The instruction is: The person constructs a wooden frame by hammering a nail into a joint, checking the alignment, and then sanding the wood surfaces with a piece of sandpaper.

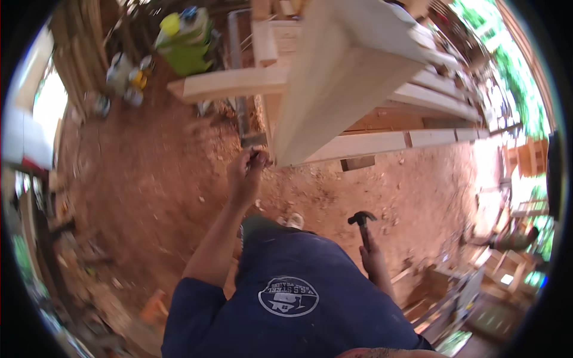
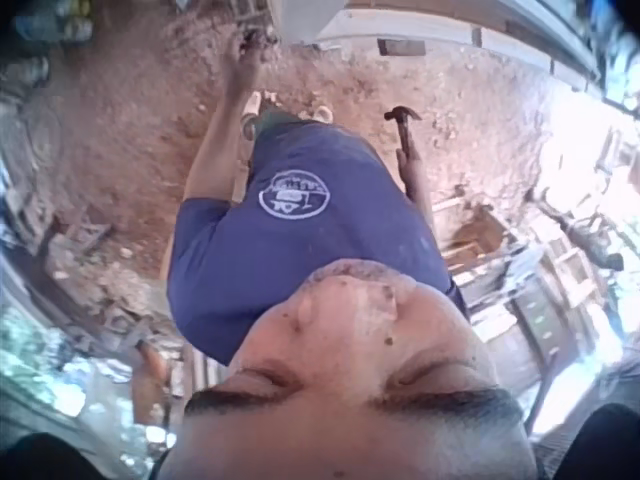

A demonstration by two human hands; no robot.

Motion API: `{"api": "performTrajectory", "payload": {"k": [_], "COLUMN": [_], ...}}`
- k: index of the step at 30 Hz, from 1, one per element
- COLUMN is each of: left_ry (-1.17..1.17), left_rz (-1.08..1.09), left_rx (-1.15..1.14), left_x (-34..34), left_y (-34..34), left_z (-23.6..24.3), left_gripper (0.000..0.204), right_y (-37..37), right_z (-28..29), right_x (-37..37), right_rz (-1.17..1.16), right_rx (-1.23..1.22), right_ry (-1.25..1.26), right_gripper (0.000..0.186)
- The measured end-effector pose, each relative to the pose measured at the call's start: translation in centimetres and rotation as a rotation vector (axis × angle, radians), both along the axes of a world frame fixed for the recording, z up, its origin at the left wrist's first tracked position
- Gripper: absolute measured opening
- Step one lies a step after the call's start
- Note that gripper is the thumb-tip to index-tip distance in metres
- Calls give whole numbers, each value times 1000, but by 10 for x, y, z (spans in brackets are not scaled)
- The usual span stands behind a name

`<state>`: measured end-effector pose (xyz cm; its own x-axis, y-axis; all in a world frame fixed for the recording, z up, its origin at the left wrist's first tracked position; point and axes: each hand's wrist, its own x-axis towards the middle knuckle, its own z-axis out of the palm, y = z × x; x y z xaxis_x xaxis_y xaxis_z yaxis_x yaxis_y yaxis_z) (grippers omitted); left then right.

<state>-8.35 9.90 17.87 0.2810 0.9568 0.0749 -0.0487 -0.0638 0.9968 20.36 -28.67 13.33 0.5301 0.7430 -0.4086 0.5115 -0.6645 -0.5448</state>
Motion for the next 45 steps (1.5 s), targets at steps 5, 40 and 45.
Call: {"api": "performTrajectory", "payload": {"k": [5, 40, 45], "left_ry": [-44, 711, 901], "left_rz": [-237, -2498, -2758], "left_rx": [-86, 757, 617], "left_x": [-5, 229, 215], "left_y": [54, 49, 41], "left_z": [-9, 111, 84], "left_gripper": [22, 18, 10], "right_y": [35, 241, 315], "right_z": [-36, 12, 38], "right_x": [-78, -491, -495], "right_rz": [-329, -1575, -1786], "right_rx": [342, 319, 516], "right_ry": [-148, 26, 86], "right_gripper": [71, 65, 64]}}
